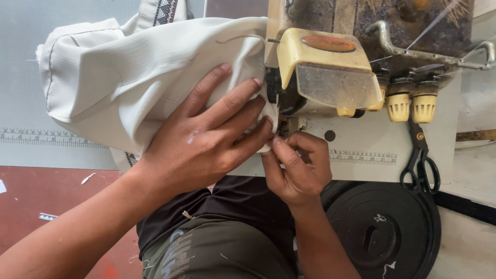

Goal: The person is using an overlock sewing machine to finish the edges of white fabric pieces.

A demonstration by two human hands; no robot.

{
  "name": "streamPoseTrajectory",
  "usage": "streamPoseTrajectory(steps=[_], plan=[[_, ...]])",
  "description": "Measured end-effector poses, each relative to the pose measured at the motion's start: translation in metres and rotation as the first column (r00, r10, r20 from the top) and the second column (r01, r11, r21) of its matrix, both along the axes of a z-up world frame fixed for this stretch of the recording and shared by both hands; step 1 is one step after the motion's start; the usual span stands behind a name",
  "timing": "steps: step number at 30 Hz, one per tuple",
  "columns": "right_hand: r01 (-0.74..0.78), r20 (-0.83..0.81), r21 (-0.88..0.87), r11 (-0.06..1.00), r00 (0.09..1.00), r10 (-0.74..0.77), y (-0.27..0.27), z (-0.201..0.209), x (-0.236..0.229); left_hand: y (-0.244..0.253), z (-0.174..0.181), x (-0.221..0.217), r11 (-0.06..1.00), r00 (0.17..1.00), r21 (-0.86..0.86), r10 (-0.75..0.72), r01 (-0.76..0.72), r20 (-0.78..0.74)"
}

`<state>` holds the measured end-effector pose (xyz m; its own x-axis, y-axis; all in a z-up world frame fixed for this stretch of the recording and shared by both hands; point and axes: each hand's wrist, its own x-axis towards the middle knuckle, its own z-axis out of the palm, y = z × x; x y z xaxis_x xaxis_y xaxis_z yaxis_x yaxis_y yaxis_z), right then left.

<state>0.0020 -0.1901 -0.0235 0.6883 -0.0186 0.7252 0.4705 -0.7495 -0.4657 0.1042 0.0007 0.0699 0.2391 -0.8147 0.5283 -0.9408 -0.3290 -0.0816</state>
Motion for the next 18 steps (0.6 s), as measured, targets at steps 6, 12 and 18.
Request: streamPoseTrajectory(steps=[6,12,18], plan=[[0.023,-0.003,0.007,1.0,1.0,-0.023,-0.002,-0.001,0.004,-0.002,0.002,0.001,0.999,0.999,-0.031,0.027,-0.028,-0.038],[0.039,0.0,0.023,0.999,0.999,-0.039,0.002,0.006,0.014,-0.004,-0.002,0.001,0.998,0.997,-0.01,0.062,-0.062,-0.053],[0.048,0.013,0.113,0.992,0.999,-0.05,0.007,0.019,0.033,-0.003,-0.004,-0.02,0.979,0.978,-0.144,0.122,-0.147,-0.167]])
